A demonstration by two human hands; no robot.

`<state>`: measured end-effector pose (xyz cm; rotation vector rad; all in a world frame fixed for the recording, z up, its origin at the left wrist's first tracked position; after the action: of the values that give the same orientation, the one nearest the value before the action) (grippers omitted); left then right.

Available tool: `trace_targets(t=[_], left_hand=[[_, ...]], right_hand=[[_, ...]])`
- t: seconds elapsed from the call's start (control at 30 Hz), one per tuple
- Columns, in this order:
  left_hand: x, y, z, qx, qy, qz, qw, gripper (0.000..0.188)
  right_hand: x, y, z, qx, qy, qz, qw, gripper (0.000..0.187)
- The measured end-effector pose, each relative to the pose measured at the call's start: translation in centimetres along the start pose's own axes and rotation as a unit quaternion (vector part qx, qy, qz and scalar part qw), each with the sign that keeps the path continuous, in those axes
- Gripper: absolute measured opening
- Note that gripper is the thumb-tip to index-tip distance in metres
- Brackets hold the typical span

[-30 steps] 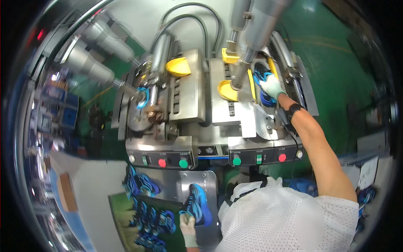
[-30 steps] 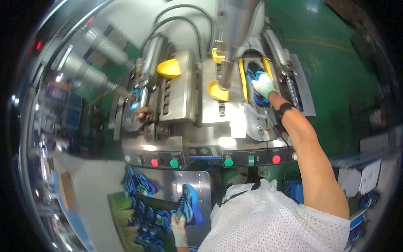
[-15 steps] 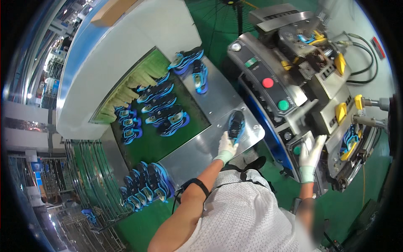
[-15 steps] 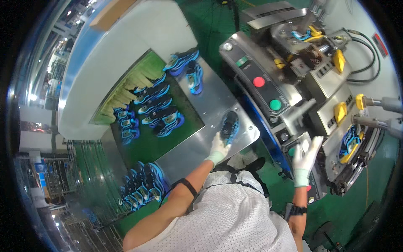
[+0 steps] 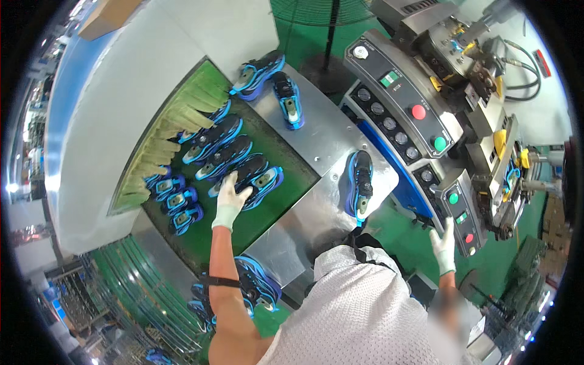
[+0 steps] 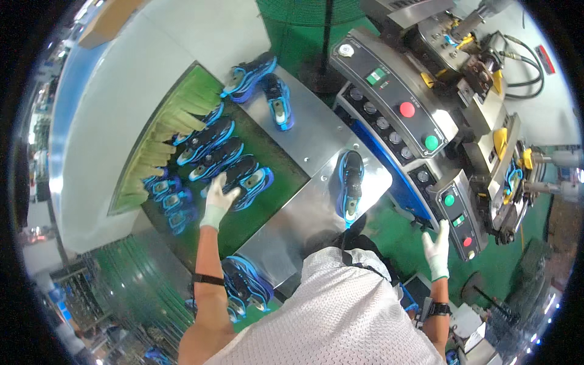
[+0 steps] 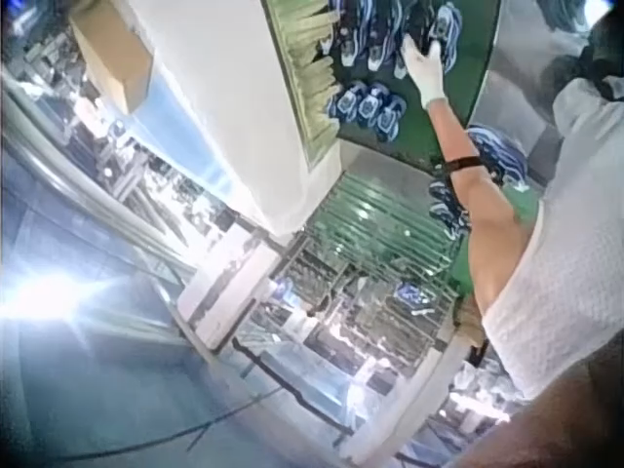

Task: Operating industrial machinery to process and shape athletic shoes on a production line.

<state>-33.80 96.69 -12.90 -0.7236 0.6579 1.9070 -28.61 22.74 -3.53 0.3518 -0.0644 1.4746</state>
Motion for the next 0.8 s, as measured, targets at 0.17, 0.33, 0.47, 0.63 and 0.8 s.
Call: trace_targets(t=[0.17,0.33,0.47,0.63,0.8], left_hand=[[6.5,2.7,-6.0,-0.080,-0.056,0.033,0.995,0.086],[9.9,2.2,-8.6,-0.168,0.067,0.022,0.983,0.079],[0.4,2.0,-11.1,-0.040,0.218,-0.016,0.975,0.059],[-19.4,3.8,-7.4,0.158,-0.017,-0.158,0.975,0.061],[-38.9,4.2,-9.4,0.295,-0.132,-0.430,0.843,0.061]], right_hand=[[2.5,5.0,-5.3,0.183,0.012,-0.053,0.982,0.079],[12.0,0.4,-5.2,0.198,-0.011,0.093,0.976,0.070],[24.3,-2.8,-1.3,0.241,-0.171,0.222,0.929,0.055],[32.8,-1.3,1.9,0.080,-0.107,0.448,0.884,0.061],[32.6,-3.6,2.4,0.181,-0.235,0.385,0.874,0.055]])
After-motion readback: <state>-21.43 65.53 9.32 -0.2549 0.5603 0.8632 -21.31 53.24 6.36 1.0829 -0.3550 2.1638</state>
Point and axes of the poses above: each hand's wrist, its own y-axis away from the middle knuckle, its own z-axis out of the back of the hand, x = y × z, the point moved 7 cm from there along -y, towards the middle knuckle, and after that the axes turned 6 degrees about y, right-handed, at the moved point
